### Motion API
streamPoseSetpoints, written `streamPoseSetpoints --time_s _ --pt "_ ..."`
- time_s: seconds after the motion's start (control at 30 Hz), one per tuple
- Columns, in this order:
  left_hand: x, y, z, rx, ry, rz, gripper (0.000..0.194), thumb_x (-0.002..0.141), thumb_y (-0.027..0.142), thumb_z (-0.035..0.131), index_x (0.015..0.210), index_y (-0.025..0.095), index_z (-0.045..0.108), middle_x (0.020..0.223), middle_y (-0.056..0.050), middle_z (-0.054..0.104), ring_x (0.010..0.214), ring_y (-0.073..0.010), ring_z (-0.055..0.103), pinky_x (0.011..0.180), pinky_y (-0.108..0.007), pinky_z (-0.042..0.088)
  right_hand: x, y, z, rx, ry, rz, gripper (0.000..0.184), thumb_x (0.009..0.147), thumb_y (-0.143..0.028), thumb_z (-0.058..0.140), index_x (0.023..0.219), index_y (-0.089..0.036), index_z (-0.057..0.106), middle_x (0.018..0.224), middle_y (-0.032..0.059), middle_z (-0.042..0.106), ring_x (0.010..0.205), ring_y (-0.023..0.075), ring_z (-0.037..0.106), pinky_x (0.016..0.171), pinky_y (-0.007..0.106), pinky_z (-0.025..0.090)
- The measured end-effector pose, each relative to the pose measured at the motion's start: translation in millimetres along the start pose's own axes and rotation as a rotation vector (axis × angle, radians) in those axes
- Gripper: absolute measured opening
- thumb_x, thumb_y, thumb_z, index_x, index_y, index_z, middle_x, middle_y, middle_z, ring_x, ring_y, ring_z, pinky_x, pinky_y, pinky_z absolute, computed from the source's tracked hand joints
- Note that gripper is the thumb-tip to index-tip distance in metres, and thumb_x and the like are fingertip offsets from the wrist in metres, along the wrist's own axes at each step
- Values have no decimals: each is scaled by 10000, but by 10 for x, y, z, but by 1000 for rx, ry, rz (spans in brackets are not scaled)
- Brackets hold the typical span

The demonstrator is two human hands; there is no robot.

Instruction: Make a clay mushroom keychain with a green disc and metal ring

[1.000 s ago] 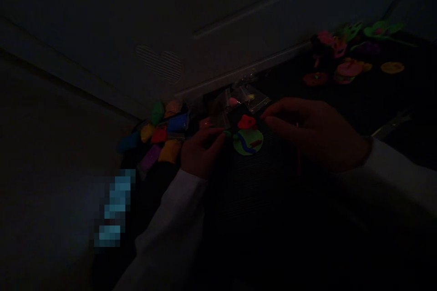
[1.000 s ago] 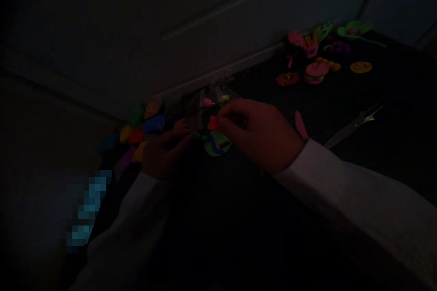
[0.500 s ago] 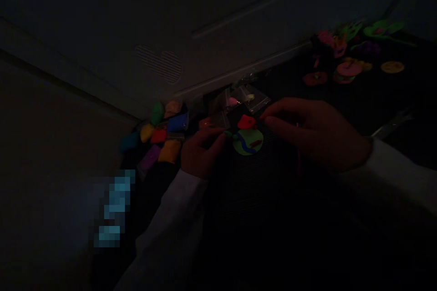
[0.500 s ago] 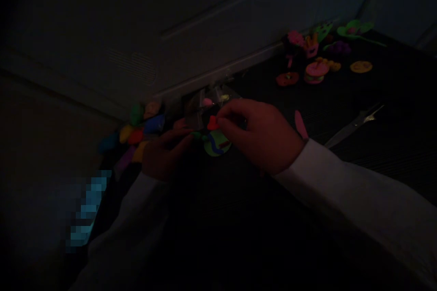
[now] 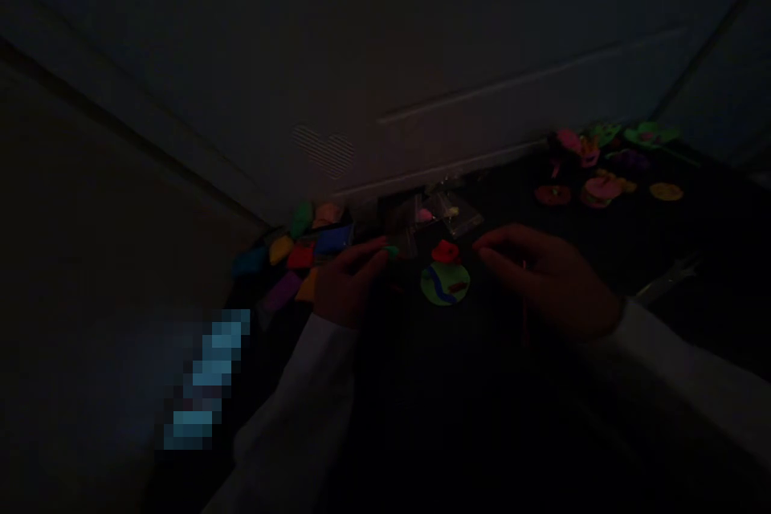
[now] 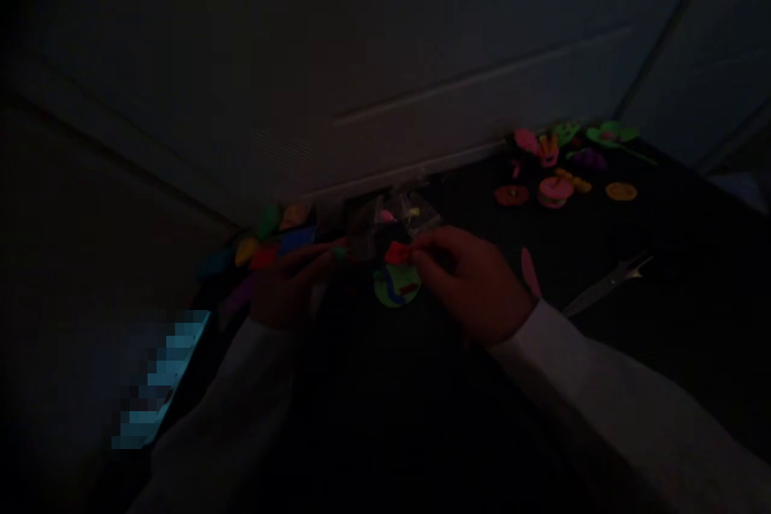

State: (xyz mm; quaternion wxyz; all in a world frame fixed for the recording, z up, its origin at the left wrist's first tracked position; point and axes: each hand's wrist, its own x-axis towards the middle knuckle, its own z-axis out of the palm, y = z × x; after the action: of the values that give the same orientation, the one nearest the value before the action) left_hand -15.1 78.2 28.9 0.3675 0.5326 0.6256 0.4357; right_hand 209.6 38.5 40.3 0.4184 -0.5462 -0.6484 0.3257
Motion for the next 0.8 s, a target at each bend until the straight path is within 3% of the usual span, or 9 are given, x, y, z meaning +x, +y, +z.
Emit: streamPoseSetpoints --time_s 0.1,0.17,0.33,0.43,0.6,0.8 --pt "-12 146 -43 -318 -20 -49 188 619 271 688 778 172 668 798 -42 688 800 -187 631 755 -307 504 -18 -53 4 -24 48 -53 151 787 -298 547 867 -201 631 816 19 672 745 171 622 668 304 488" --pt "-64 358 -56 -530 -72 -57 158 637 266 666 767 175 654 756 -31 678 734 -166 634 719 -299 515 -14 -183 -12 -33 81 -115 164 817 -293 505 892 -205 622 852 29 675 775 177 634 687 313 506" --pt "-302 1092 -139 -892 -198 51 87 667 246 631 734 191 644 740 -20 660 732 -149 628 725 -276 520 9 -823 -83 -13 174 -370 284 775 -285 561 1056 -246 545 1003 50 643 921 200 619 784 339 520" --pt "-421 1384 -207 -978 -224 143 76 701 245 610 758 222 654 792 -23 664 776 -169 625 741 -287 519 22 -1180 -83 22 296 -527 387 723 -257 617 1096 -280 516 1069 65 617 951 226 611 794 363 525" --pt "-478 1478 -280 -1033 -279 196 120 694 178 634 766 259 685 823 -14 676 793 -172 627 727 -254 510 117 -1375 19 151 425 -659 418 689 -214 634 1082 -321 541 1015 53 641 897 233 625 773 370 534" --pt "-388 1463 -249 -1137 -477 36 65 701 240 643 730 271 692 684 -5 666 672 -190 637 595 -277 503 244 -1362 63 209 423 -660 372 697 -227 647 1037 -363 579 946 4 660 829 201 629 727 328 539"
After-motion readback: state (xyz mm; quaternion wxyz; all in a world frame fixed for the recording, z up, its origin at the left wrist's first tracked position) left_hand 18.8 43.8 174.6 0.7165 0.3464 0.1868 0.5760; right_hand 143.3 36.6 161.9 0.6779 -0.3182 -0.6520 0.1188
